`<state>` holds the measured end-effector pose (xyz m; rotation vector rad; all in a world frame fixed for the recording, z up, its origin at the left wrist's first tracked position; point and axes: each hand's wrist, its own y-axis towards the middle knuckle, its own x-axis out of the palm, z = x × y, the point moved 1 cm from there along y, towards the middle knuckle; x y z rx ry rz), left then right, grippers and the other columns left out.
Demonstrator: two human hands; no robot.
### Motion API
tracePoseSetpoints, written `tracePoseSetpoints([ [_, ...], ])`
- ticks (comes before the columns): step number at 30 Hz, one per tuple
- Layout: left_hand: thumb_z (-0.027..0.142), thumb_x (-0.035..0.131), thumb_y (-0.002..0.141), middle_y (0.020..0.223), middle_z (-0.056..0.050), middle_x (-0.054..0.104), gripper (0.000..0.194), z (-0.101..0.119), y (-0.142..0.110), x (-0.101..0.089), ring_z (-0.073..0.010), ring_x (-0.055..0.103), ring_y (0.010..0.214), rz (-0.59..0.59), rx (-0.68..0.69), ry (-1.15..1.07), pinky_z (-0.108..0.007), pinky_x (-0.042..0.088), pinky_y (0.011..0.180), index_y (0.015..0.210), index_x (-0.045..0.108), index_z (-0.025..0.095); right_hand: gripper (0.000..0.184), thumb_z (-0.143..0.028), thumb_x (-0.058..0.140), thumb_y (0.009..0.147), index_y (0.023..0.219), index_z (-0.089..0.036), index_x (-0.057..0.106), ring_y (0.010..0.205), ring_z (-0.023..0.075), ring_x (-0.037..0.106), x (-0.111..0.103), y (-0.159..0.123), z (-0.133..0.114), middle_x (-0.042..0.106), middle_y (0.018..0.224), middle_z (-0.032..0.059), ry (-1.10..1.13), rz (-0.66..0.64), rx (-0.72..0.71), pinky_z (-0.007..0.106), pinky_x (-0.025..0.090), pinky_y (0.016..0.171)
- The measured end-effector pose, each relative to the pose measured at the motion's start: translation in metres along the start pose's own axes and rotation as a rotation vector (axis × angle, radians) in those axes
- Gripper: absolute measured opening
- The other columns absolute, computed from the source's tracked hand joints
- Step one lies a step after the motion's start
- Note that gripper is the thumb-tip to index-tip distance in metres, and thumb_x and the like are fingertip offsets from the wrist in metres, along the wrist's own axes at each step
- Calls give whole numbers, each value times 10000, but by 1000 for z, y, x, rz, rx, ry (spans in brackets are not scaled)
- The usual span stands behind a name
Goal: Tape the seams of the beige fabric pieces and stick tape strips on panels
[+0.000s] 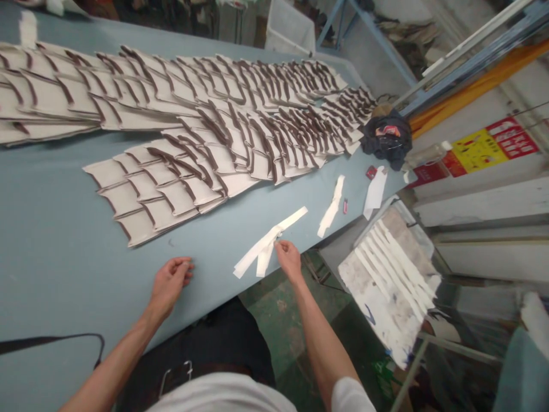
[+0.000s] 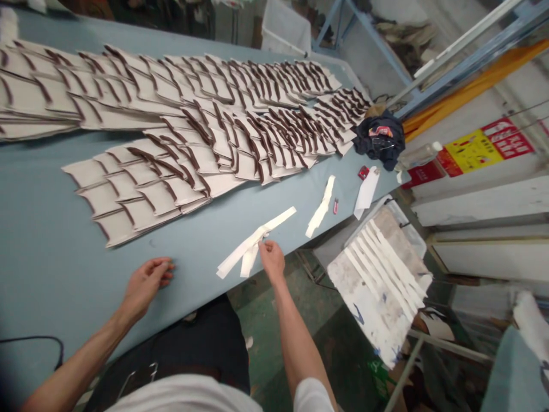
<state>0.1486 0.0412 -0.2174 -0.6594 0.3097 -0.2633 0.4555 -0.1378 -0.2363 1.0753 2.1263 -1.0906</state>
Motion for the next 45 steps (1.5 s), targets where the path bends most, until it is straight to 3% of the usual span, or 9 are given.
tracePoseSetpoints([
  [5, 708, 799, 590, 844, -72, 789, 608, 1, -12, 25, -204, 672, 692, -136, -6, 64, -300, 536, 606, 905, 737, 191, 389, -528, 676, 1024, 1165, -167, 719, 1039, 231, 721, 16, 8, -18, 747, 1137, 78, -54, 94, 55, 472, 589, 979],
  [14, 747, 771, 605, 827, -72, 773, 642, 8, -26, 39, -207, 657, 696, -226, -26, 129, -316, 518, 643, 901, 737, 179, 294, -416, 695, 1030, 1192, -170, 708, 1134, 246, 693, 42, 6, -41, 713, 1255, 92, -15, 171, -64, 478, 586, 1005],
  [19, 731, 780, 630, 840, -61, 755, 591, 20, -20, 42, -250, 664, 808, -280, 40, 142, -355, 528, 752, 869, 734, 192, 276, -411, 690, 1038, 1132, -151, 706, 953, 196, 720, 50, -7, -49, 734, 1093, 58, 135, 18, -160, 401, 623, 875],
  [24, 655, 792, 742, 990, -58, 778, 519, 37, -10, 44, -276, 669, 1007, -370, 110, 109, -349, 523, 896, 985, 777, 197, 298, -465, 682, 975, 904, -176, 661, 698, 138, 643, 54, -58, -58, 668, 784, -14, 295, -225, -278, 279, 556, 683],
  [28, 639, 699, 917, 1060, -84, 787, 477, 36, 1, 43, -277, 686, 1058, -449, 34, 92, -399, 536, 957, 971, 781, 172, 273, -477, 644, 893, 848, -210, 616, 640, 140, 588, 55, -102, -65, 629, 708, -24, 354, -373, -321, 259, 502, 625],
  [32, 520, 653, 1034, 1136, -84, 758, 393, 23, 5, 42, -236, 729, 997, -559, -108, 52, -455, 603, 925, 1150, 728, 152, 210, -416, 645, 876, 820, -218, 605, 637, 141, 578, 54, -130, -72, 637, 711, -23, 344, -472, -342, 262, 493, 639],
  [39, 422, 688, 1035, 1234, -95, 725, 353, 13, -7, 46, -241, 732, 1024, -734, -276, -74, -440, 642, 881, 1272, 684, 161, 145, -336, 656, 882, 799, -229, 606, 627, 137, 609, 43, -152, -79, 668, 711, -40, 230, -573, -408, 264, 491, 676],
  [42, 434, 714, 1006, 1106, -75, 763, 316, 22, -16, 37, -231, 734, 959, -766, -263, -146, -427, 619, 884, 1132, 735, 145, 138, -328, 648, 894, 802, -238, 598, 630, 144, 630, 38, -156, -81, 684, 720, -38, 192, -565, -432, 271, 500, 687],
  [45, 410, 818, 841, 914, -84, 810, 286, 39, -28, 22, -268, 728, 906, -741, -215, -218, -396, 562, 901, 900, 804, 130, 131, -328, 642, 911, 819, -243, 600, 669, 161, 663, 32, -159, -87, 721, 771, -17, 167, -528, -455, 286, 519, 716],
])
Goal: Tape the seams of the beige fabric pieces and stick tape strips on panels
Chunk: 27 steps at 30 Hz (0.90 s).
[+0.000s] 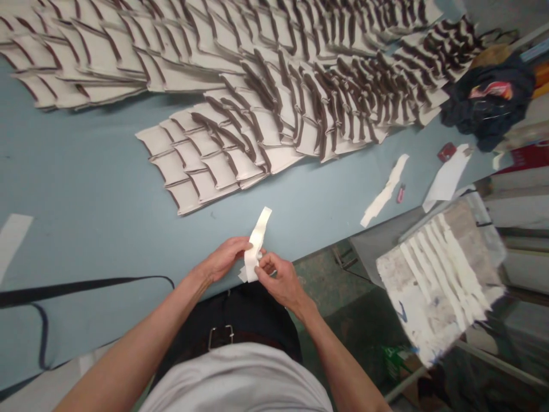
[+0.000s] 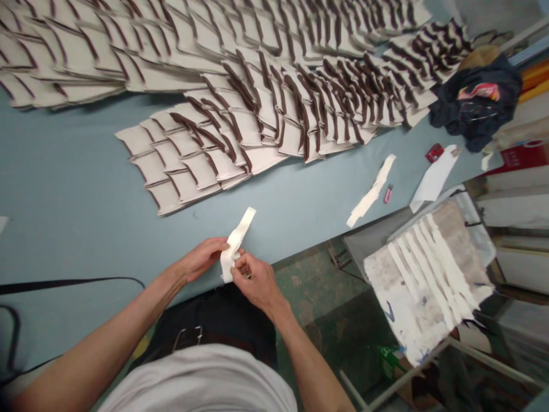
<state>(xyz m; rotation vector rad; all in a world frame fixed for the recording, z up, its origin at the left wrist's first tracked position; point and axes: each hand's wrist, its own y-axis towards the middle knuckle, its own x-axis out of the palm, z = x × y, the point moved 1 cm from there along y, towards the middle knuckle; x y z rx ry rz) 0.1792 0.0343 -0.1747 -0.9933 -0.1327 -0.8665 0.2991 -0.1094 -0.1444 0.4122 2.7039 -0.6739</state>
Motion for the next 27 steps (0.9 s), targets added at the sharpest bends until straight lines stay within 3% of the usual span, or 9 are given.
tracePoseSetpoints([
  [2, 392, 841, 755, 905, -109, 830, 288, 12, -15, 2, -296, 720, 926, 28, 55, -32, -380, 532, 907, 860, 828, 125, 124, -327, 645, 916, 831, -243, 611, 712, 172, 686, -3, 0, -11, 742, 807, 0, -14, 14, -24, 298, 535, 749],
  [6, 441, 806, 730, 1101, -144, 833, 344, 40, -48, 9, -347, 713, 1062, 87, 174, -110, -399, 529, 932, 891, 825, 137, 142, -347, 668, 927, 841, -242, 627, 731, 165, 699, -8, -2, -45, 756, 810, 6, 12, 15, -106, 289, 571, 768],
  [9, 432, 756, 734, 1225, -144, 806, 279, 61, -74, 16, -418, 672, 1238, 120, 264, -212, -486, 542, 1018, 807, 787, 164, 127, -316, 682, 934, 848, -239, 628, 666, 140, 685, -10, -4, -71, 748, 761, -15, 60, 61, -195, 253, 580, 699],
  [11, 384, 756, 726, 1263, -129, 797, 210, 71, -90, 20, -445, 637, 1321, 126, 310, -335, -556, 534, 1080, 773, 778, 180, 84, -262, 694, 931, 890, -242, 623, 629, 127, 668, -11, -2, -83, 738, 749, -30, 57, 163, -278, 238, 572, 659],
  [14, 350, 773, 695, 1286, -100, 797, 152, 81, -108, 24, -455, 627, 1354, 136, 347, -443, -612, 527, 1119, 738, 777, 204, 193, -218, 731, 924, 1080, -251, 623, 685, 148, 671, -12, 4, -99, 756, 863, -6, -56, 368, -523, 276, 584, 699],
  [17, 359, 788, 682, 1281, -94, 803, 150, 84, -118, 23, -451, 627, 1352, 176, 386, -445, -602, 544, 1109, 684, 760, 212, 349, -195, 716, 949, 1274, -262, 609, 926, 217, 702, -11, 15, -118, 755, 1066, 69, -223, 448, -788, 357, 588, 846],
  [22, 377, 803, 648, 1186, -112, 823, 186, 84, -127, 22, -444, 639, 1318, 249, 435, -406, -530, 594, 1022, 691, 751, 204, 252, -135, 627, 984, 1197, -258, 684, 1000, 231, 652, 0, 27, -146, 724, 1121, 87, -395, 340, -971, 370, 544, 907],
  [25, 378, 804, 659, 1081, -120, 828, 244, 81, -134, 21, -425, 683, 1234, 311, 446, -346, -487, 607, 974, 806, 795, 185, 213, -129, 525, 991, 1080, -222, 694, 954, 255, 616, 8, 28, -147, 722, 1091, 115, -422, 173, -977, 396, 531, 837],
  [27, 373, 824, 675, 1058, -117, 830, 298, 79, -139, 19, -383, 713, 1156, 361, 481, -291, -396, 617, 876, 886, 821, 164, 214, -125, 469, 985, 970, -214, 663, 874, 254, 589, 13, 25, -144, 715, 996, 111, -372, 31, -952, 396, 513, 777],
])
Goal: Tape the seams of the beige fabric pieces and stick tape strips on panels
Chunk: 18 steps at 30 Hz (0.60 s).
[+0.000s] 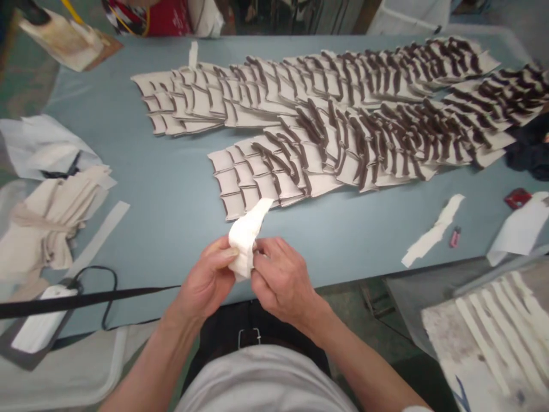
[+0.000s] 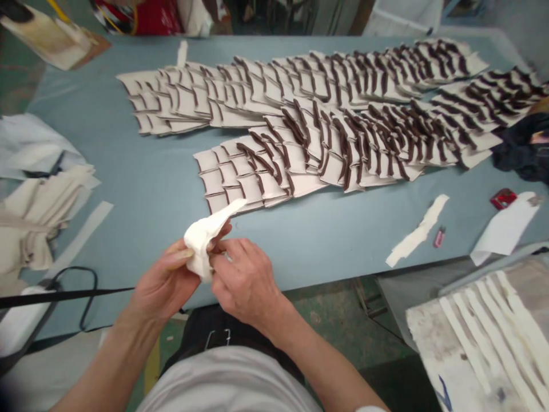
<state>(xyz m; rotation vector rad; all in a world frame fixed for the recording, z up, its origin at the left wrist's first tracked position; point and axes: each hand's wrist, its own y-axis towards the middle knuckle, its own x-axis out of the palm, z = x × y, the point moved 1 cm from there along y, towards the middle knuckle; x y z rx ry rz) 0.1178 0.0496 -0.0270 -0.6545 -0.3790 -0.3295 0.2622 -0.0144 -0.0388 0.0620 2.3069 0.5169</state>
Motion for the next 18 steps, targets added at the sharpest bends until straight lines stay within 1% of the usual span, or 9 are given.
tracePoseSetpoints([
  [3, 364, 856, 716, 1105, -109, 833, 343, 2, -7, -6, -293, 739, 1005, 35, 79, 49, -285, 589, 733, 984, 838, 150, 173, -178, 463, 1002, 918, -223, 607, 843, 228, 596, 5, -9, -5, 698, 920, 76, 263, -97, 47, 366, 514, 784],
  [4, 371, 858, 739, 1118, -107, 834, 352, 3, -10, -7, -267, 742, 945, 38, 87, 51, -276, 586, 711, 1014, 837, 152, 132, -216, 491, 1005, 935, -224, 603, 862, 223, 611, 7, -11, -7, 700, 926, 70, 334, -103, 74, 356, 520, 800],
  [6, 405, 843, 784, 1082, -105, 842, 356, 4, -14, -7, -246, 745, 859, 52, 83, 34, -293, 600, 713, 1042, 825, 159, 78, -295, 579, 985, 968, -224, 606, 899, 223, 635, 11, -14, -11, 709, 949, 67, 400, -96, 142, 346, 527, 820],
  [8, 432, 820, 816, 987, -93, 846, 335, 4, -17, -5, -245, 752, 825, 101, 85, 5, -307, 610, 726, 1021, 798, 168, 107, -325, 631, 960, 926, -229, 598, 873, 218, 636, 17, -16, -14, 698, 905, 53, 397, -86, 216, 336, 519, 805],
  [10, 438, 802, 834, 934, -78, 842, 325, 3, -19, -4, -243, 755, 812, 145, 82, -31, -307, 612, 715, 1028, 768, 179, 170, -319, 598, 977, 834, -233, 562, 772, 186, 602, 23, -15, -17, 648, 801, 16, 417, -108, 315, 311, 491, 750],
  [11, 441, 797, 837, 937, -72, 840, 336, 2, -20, -3, -240, 753, 798, 147, 68, -59, -308, 612, 696, 1051, 759, 185, 212, -315, 566, 992, 798, -233, 542, 716, 165, 571, 24, -15, -18, 613, 751, -5, 451, -132, 375, 296, 469, 715],
  [13, 458, 788, 837, 961, -66, 839, 378, 0, -21, -4, -237, 747, 777, 109, 16, -134, -323, 620, 674, 1108, 757, 195, 275, -331, 533, 1006, 752, -228, 512, 636, 131, 500, 26, -14, -21, 547, 683, -36, 545, -184, 488, 272, 421, 653],
  [15, 469, 761, 846, 974, -69, 839, 395, 0, -23, -6, -247, 754, 802, 64, -42, -209, -347, 633, 698, 1130, 768, 195, 294, -361, 544, 989, 733, -222, 503, 612, 114, 455, 25, -12, -24, 510, 658, -50, 641, -220, 564, 259, 388, 622],
  [18, 385, 693, 863, 943, -87, 841, 341, 3, -27, -10, -277, 775, 902, 48, -114, -310, -383, 640, 814, 1102, 796, 164, 301, -383, 560, 957, 716, -217, 494, 603, 105, 418, 22, -12, -29, 476, 640, -54, 747, -233, 626, 247, 359, 590],
])
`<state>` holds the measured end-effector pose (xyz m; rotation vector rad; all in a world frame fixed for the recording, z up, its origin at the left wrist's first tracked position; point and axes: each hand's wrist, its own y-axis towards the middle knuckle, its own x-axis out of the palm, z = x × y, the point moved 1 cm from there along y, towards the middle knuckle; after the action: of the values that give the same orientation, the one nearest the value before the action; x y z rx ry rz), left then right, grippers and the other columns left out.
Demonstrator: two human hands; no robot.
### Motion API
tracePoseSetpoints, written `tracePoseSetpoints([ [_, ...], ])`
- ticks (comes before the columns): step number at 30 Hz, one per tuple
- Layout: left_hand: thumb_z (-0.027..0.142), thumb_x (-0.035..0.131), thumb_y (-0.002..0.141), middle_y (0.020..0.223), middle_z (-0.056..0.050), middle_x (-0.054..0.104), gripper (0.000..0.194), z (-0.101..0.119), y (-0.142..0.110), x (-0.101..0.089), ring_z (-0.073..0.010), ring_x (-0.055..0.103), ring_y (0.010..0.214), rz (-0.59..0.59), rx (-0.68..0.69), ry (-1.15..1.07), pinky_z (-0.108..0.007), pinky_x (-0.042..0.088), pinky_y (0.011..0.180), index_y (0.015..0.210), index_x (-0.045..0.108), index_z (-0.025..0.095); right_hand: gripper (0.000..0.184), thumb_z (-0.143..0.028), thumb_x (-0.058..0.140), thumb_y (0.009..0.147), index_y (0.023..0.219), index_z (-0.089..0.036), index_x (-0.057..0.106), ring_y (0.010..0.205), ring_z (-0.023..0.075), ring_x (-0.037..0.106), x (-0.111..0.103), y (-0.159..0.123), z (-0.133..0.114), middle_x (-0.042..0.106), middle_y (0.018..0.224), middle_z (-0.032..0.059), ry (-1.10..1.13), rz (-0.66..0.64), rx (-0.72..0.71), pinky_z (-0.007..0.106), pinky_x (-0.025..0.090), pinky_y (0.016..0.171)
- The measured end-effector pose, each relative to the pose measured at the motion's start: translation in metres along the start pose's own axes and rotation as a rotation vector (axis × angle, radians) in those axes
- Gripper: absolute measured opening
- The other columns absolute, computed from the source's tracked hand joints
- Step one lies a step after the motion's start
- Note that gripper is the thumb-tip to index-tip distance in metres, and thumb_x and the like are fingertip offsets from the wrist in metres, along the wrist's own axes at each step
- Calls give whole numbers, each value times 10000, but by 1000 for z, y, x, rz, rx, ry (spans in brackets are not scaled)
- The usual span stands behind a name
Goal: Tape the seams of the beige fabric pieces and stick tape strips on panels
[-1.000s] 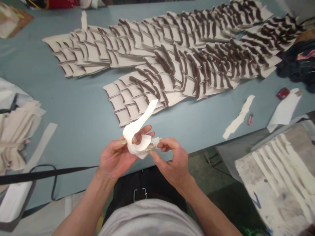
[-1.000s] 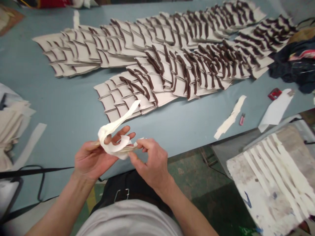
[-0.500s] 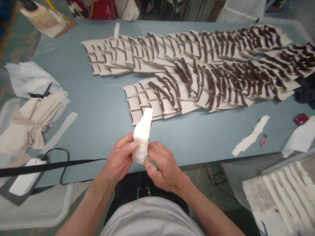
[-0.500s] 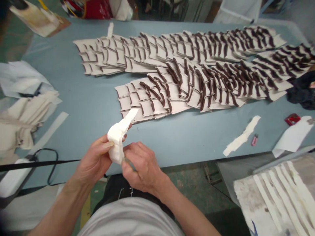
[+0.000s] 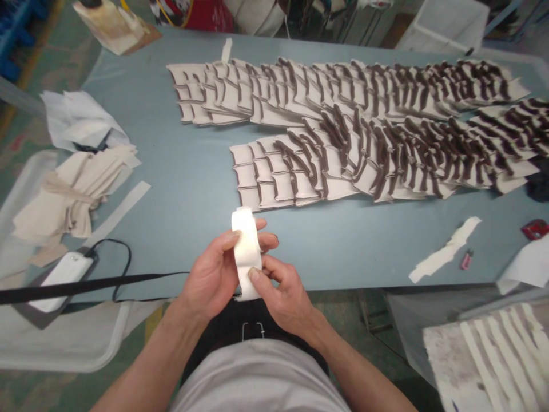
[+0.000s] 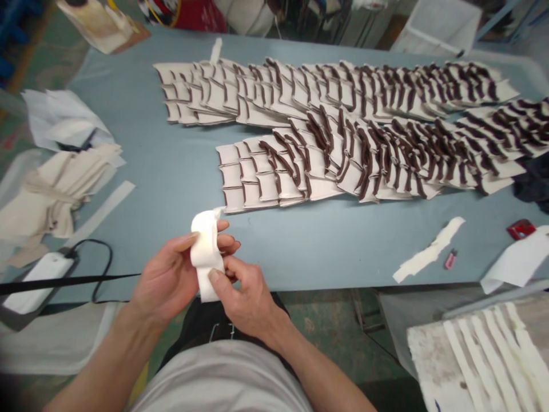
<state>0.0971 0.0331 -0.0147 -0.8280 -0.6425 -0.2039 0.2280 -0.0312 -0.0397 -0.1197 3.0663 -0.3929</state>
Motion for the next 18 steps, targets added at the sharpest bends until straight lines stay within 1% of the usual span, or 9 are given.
tracePoseSetpoints([
  [2, 329, 643, 854, 928, -110, 846, 338, 4, -2, -1, -291, 778, 949, 13, -49, -90, -418, 624, 926, 1063, 814, 125, 306, -407, 565, 953, 724, -212, 510, 596, 104, 409, 1, -3, 0, 472, 637, -51, 55, -27, 43, 243, 347, 569],
  [4, 341, 590, 862, 951, -144, 851, 395, 9, -4, -2, -305, 777, 982, 19, -95, -160, -441, 597, 1004, 1042, 827, 82, 329, -448, 578, 951, 734, -207, 528, 590, 105, 411, 2, -5, 3, 474, 638, -47, 103, -52, 94, 246, 346, 561],
  [7, 419, 544, 886, 1025, -186, 852, 502, 10, -7, -3, -329, 772, 1041, -9, -127, -170, -438, 597, 993, 1050, 838, 46, 402, -539, 623, 932, 728, -203, 539, 575, 103, 412, 2, -8, 6, 486, 631, -42, 159, -46, 154, 247, 342, 549],
  [8, 448, 559, 888, 1057, -193, 850, 522, 8, -8, -4, -334, 767, 1061, -27, -126, -147, -429, 601, 979, 1066, 838, 44, 433, -574, 640, 923, 724, -202, 543, 564, 101, 411, 1, -8, 6, 493, 622, -42, 173, -35, 168, 246, 340, 542],
  [10, 484, 648, 865, 1108, -184, 846, 517, 1, -10, -5, -327, 762, 1051, -57, -96, -68, -401, 613, 927, 1105, 834, 66, 487, -644, 657, 910, 739, -195, 575, 545, 101, 426, 1, -7, 3, 536, 612, -32, 214, -29, 197, 243, 354, 533],
  [12, 479, 767, 820, 1111, -150, 847, 490, -10, -10, -7, -288, 762, 960, -45, -14, 32, -349, 622, 818, 1145, 823, 115, 555, -722, 655, 896, 760, -186, 616, 533, 104, 459, 0, -4, -1, 589, 617, -12, 273, -51, 229, 242, 383, 531],
  [14, 440, 850, 776, 1061, -111, 845, 468, -20, -5, -8, -234, 746, 829, 0, 69, 100, -296, 604, 703, 1145, 812, 156, 626, -791, 665, 861, 750, -176, 643, 526, 103, 476, 1, 2, -4, 615, 621, 1, 320, -80, 246, 237, 394, 523],
  [16, 420, 866, 762, 984, -93, 833, 428, -27, 2, -8, -198, 721, 726, 37, 87, 101, -272, 583, 637, 1095, 804, 158, 667, -822, 692, 825, 714, -166, 655, 531, 98, 475, 2, 8, -3, 612, 616, 4, 343, -97, 251, 229, 389, 519],
  [18, 393, 823, 791, 878, -84, 810, 339, -28, 11, -6, -193, 713, 685, 48, 63, 41, -269, 578, 612, 1019, 792, 145, 694, -839, 685, 823, 686, -158, 667, 557, 107, 499, 4, 13, 2, 617, 621, 15, 366, -120, 257, 230, 409, 534],
])
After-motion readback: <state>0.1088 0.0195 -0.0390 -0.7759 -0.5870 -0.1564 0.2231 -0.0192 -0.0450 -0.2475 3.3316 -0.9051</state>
